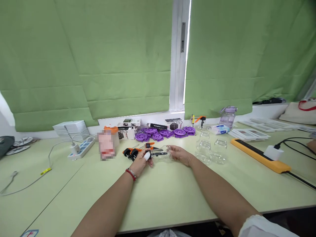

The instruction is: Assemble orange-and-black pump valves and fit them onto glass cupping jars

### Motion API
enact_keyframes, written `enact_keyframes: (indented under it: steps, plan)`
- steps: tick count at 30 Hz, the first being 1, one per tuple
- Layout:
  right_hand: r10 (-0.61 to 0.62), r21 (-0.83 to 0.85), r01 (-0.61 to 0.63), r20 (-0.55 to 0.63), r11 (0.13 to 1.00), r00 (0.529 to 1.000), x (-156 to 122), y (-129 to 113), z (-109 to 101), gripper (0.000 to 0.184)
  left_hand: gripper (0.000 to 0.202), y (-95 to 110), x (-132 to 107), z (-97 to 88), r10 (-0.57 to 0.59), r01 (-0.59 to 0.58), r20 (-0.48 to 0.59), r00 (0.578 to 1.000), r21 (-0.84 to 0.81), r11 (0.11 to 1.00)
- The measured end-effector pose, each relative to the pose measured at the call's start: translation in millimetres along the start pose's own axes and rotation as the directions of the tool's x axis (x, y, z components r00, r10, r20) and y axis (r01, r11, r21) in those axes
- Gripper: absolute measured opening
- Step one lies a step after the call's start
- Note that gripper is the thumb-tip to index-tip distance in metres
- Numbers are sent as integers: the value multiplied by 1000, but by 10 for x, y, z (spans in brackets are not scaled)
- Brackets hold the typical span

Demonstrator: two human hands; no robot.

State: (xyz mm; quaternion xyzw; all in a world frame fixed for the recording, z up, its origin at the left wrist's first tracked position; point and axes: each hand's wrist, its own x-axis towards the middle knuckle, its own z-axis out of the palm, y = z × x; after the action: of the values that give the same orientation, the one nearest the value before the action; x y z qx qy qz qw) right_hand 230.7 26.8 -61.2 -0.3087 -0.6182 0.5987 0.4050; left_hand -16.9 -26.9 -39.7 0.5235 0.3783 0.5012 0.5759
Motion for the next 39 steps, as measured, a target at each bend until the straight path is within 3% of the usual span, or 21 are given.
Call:
enact_keyframes:
  steps: [8,13,21,27,33,36,39]
  plan:
    - [62,-100,-71,-89,992,994,109,100,24,54,45,-23,16,-17,14,-14,18,1000,-1,1000]
    - [61,-24,-64,-112,998,992,77,42,56,53,44,-22,14,-15,17,-18,27,999,14,1000]
    - [15,-1,-15,14,1000,1000,-32,-54,24,69,48,-13,11,-16,8,-9,27,1000,32,999]
    - [29,-69,-33,-63,997,998,16,23,47,59,50,-32,28,-27,3,-3,30,1000,6,1000]
    - [44,-192,-78,-173,978,984,-10,29,99,60,47,-33,28,-23,6,-6,40,999,5,1000]
    - [-24,-96,11,-134,995,991,-68,-9,95,61,47,-26,18,-16,2,-2,42,999,6,1000]
    - [-33,-15,32,-50,999,998,-111,-39,70,74,48,-18,10,-12,-2,2,42,999,1,1000]
